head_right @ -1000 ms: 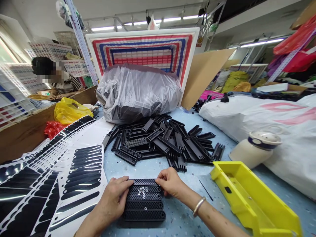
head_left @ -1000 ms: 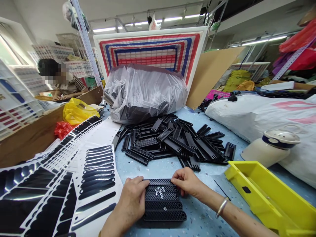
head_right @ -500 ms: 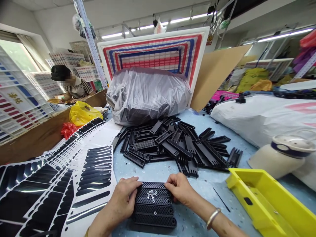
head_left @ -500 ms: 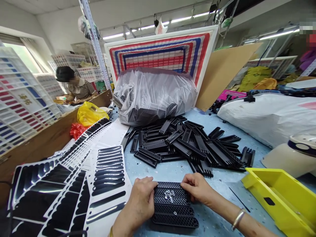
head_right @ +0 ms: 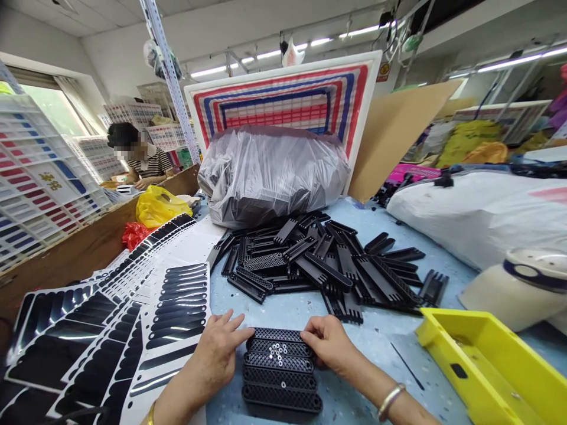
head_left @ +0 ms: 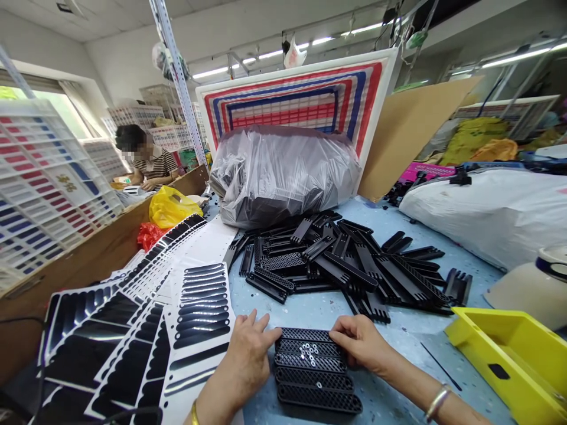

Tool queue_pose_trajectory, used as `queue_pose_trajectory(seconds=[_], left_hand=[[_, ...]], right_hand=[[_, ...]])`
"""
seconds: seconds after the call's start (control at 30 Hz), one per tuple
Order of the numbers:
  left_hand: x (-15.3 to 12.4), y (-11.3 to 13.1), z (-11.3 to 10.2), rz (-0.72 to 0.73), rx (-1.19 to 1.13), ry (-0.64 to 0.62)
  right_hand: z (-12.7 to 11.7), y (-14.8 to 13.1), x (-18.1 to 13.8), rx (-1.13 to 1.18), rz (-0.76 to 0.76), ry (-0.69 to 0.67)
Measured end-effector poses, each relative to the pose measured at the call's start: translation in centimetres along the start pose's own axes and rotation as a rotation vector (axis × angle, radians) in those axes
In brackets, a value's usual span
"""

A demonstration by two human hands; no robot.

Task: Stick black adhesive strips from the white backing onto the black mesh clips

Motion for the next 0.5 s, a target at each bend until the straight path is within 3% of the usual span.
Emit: queue_pose_trajectory(seconds=[0.3, 0.5], left_hand=[[-0.7, -0.9, 1.0, 0.060, -0.030, 0.054], [-0.2, -0.4, 1.0, 0.096, -0.075, -0.013]], right_hand=[[0.0, 0.1, 0.1, 0.003, -0.019, 0.008], [0.0, 0.2, 0.3, 0.008, -0.015, 0.003]])
Point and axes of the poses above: each hand's wrist, its own x-axis towards the middle knuckle, its own z-axis out of the palm, y = z × x, the point moved 6 cm from there along x, towards the middle knuckle, and after that the axes turned 4 degrees about -y, right-handed, at the moved point
